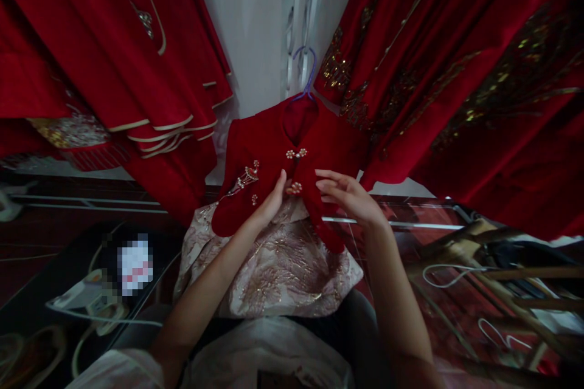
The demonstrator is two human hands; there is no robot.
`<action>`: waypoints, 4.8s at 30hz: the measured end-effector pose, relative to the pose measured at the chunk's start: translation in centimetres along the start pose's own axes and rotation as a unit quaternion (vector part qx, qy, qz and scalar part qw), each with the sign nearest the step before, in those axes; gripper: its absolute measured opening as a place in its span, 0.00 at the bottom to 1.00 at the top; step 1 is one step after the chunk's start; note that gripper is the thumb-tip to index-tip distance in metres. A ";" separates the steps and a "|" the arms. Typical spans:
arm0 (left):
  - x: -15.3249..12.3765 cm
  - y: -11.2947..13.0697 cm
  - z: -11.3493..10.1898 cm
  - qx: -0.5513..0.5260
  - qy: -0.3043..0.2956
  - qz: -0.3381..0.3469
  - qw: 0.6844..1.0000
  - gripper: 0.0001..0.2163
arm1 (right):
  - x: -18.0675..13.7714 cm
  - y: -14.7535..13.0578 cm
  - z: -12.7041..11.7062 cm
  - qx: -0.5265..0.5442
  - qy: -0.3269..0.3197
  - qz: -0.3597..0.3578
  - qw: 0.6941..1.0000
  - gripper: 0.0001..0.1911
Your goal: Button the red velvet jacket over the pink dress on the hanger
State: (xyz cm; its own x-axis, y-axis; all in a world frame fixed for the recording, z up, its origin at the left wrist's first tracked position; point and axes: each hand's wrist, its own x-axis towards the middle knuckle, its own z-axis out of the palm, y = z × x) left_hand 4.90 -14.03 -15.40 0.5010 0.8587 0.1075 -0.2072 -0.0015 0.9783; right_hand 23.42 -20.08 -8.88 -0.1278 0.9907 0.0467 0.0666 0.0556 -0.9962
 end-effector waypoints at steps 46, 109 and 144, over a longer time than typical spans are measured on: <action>1.5 -0.3 -8.5 -0.021 0.315 0.114 0.942 0.17 | 10.9 4.1 9.9 -0.169 0.100 -0.161 0.967 0.07; -6.9 -4.2 -8.2 0.283 0.247 0.120 0.919 0.10 | 2.9 7.5 8.1 -0.338 0.061 -0.111 0.932 0.14; -7.3 -2.8 -7.5 0.323 0.229 0.159 0.904 0.11 | 3.0 7.9 11.2 -0.213 0.069 -0.181 0.958 0.05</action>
State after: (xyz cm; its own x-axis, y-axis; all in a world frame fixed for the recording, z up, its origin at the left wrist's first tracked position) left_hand -4.50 -16.45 -20.25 0.0720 0.8837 0.4626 0.3286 -0.4589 0.8255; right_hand 12.47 -18.08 -17.44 -0.0878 0.9021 0.4224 0.4433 0.4151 -0.7944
